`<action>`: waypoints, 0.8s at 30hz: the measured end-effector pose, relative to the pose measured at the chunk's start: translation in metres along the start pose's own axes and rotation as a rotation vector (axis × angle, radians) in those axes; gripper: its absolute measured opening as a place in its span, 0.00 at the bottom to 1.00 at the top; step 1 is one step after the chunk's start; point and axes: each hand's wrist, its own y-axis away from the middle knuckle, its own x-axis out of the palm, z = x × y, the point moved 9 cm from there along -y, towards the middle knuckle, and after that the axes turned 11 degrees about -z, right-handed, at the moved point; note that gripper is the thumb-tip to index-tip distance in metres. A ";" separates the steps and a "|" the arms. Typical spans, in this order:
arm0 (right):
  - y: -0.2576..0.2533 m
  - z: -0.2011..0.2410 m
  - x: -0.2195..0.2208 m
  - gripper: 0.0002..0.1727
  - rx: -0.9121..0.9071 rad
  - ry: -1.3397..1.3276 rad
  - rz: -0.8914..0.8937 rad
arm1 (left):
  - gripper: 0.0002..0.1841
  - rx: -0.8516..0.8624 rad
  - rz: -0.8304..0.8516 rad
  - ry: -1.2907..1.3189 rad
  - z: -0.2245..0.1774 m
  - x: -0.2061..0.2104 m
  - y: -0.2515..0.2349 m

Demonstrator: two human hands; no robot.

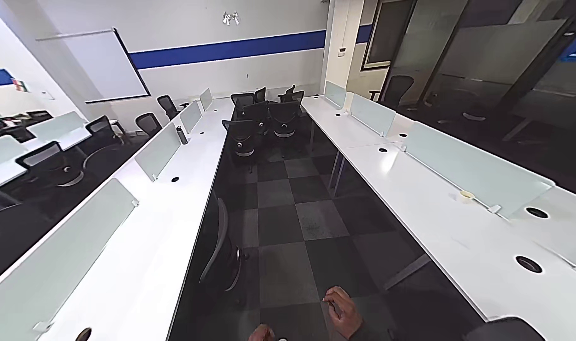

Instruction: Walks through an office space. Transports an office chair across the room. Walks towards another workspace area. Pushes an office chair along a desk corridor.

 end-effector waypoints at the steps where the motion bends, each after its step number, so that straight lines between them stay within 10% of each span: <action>1: -0.011 -0.010 0.004 0.09 0.015 0.022 -0.018 | 0.19 0.039 0.006 0.001 -0.010 -0.005 -0.021; 13: -0.125 -0.173 0.093 0.10 0.267 0.012 0.150 | 0.16 0.145 -0.061 0.055 -0.100 -0.036 -0.284; 24: -0.330 -0.301 0.226 0.10 -0.023 -0.126 0.361 | 0.18 0.034 -0.100 0.086 -0.167 -0.079 -0.497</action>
